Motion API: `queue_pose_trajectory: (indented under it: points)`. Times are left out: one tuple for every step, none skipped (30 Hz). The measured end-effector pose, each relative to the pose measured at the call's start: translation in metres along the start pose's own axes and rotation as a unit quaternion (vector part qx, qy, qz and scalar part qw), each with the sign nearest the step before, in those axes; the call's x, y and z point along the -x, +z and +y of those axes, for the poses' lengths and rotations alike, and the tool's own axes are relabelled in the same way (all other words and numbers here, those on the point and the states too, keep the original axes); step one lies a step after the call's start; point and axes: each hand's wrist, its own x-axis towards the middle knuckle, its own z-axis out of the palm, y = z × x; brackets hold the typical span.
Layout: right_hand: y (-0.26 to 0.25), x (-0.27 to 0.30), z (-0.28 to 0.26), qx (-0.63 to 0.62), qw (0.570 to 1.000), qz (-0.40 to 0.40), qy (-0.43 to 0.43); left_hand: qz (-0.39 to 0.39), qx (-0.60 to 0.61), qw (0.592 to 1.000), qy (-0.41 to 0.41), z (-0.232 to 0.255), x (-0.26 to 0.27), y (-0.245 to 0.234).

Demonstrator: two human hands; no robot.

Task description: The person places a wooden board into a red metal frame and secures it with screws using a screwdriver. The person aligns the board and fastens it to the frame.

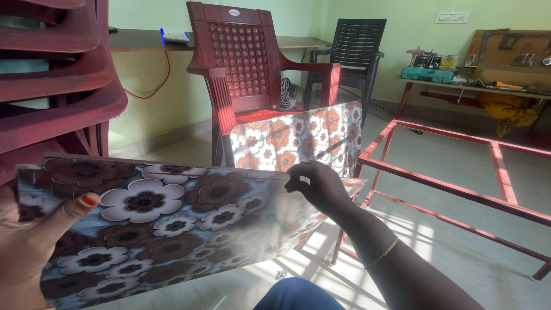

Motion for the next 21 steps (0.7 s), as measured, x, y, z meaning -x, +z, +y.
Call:
queue_pose_trajectory:
  points:
    - [-0.004, 0.004, -0.002, 0.001, 1.000, -0.005, -0.007, 0.007, 0.010, 1.000, 0.001, 0.005, -0.001, 0.004]
    - [-0.010, 0.008, -0.004, 0.002, 1.000, -0.010, -0.015, 0.010, 0.016, 1.000, 0.001, 0.011, -0.001, 0.007]
    - [-0.017, 0.013, -0.006, 0.003, 1.000, -0.014, -0.022, 0.013, 0.022, 1.000, 0.001, 0.016, -0.002, 0.009]
    - [-0.024, 0.018, -0.007, 0.005, 1.000, -0.013, -0.025, 0.012, 0.023, 1.000, -0.002, 0.019, -0.001, 0.014]
    - [-0.031, 0.024, -0.008, 0.007, 0.999, -0.012, -0.029, 0.010, 0.036, 0.999, -0.003, 0.019, -0.003, 0.020]
    - [-0.040, 0.033, -0.008, 0.010, 0.999, -0.011, -0.030, 0.005, 0.049, 0.999, -0.005, 0.018, -0.004, 0.027]
    - [-0.048, 0.041, -0.008, 0.020, 1.000, -0.004, -0.021, 0.000, 0.074, 0.997, -0.006, 0.017, -0.006, 0.034]
    - [-0.057, 0.049, -0.008, 0.032, 0.999, 0.004, -0.011, -0.006, 0.100, 0.995, -0.014, 0.014, -0.007, 0.044]
    - [-0.066, 0.057, -0.007, 0.043, 0.999, 0.011, -0.001, -0.012, 0.126, 0.992, -0.022, 0.012, -0.009, 0.054]
    - [-0.077, 0.064, -0.005, 0.060, 0.998, 0.021, 0.002, -0.019, 0.153, 0.987, -0.037, 0.009, -0.011, 0.065]
    - [-0.088, 0.071, -0.004, 0.076, 0.997, 0.031, 0.004, -0.027, 0.179, 0.982, -0.051, 0.008, -0.012, 0.075]
    - [-0.099, 0.079, -0.002, 0.093, 0.995, 0.041, 0.009, -0.033, 0.196, 0.979, -0.053, 0.007, -0.015, 0.086]
    - [-0.109, 0.087, 0.000, 0.102, 0.993, 0.046, 0.039, -0.040, 0.212, 0.975, -0.055, 0.007, -0.018, 0.100]
    - [-0.121, 0.094, 0.002, 0.112, 0.990, 0.053, 0.070, -0.047, 0.231, 0.970, -0.057, 0.007, -0.022, 0.115]
    - [-0.133, 0.101, 0.005, 0.123, 0.985, 0.060, 0.101, -0.048, 0.239, 0.968, -0.065, 0.008, -0.024, 0.129]
    - [-0.144, 0.108, 0.007, 0.138, 0.982, 0.065, 0.110, -0.049, 0.247, 0.965, -0.074, 0.008, -0.025, 0.142]
    - [-0.155, 0.114, 0.009, 0.153, 0.978, 0.070, 0.119, -0.050, 0.255, 0.962, -0.083, 0.008, -0.026, 0.155]
    - [-0.165, 0.121, 0.011, 0.167, 0.975, 0.077, 0.128, -0.055, 0.269, 0.959, -0.071, 0.009, -0.026, 0.168]
    - [-0.176, 0.128, 0.013, 0.171, 0.973, 0.084, 0.129, -0.059, 0.282, 0.956, -0.060, 0.009, -0.027, 0.182]
    - [-0.186, 0.135, 0.014, 0.174, 0.972, 0.091, 0.130, -0.063, 0.295, 0.952, -0.048, 0.009, -0.027, 0.194]
    - [-0.194, 0.141, 0.015, 0.178, 0.970, 0.097, 0.131, -0.068, 0.310, 0.947, -0.040, 0.008, -0.027, 0.206]
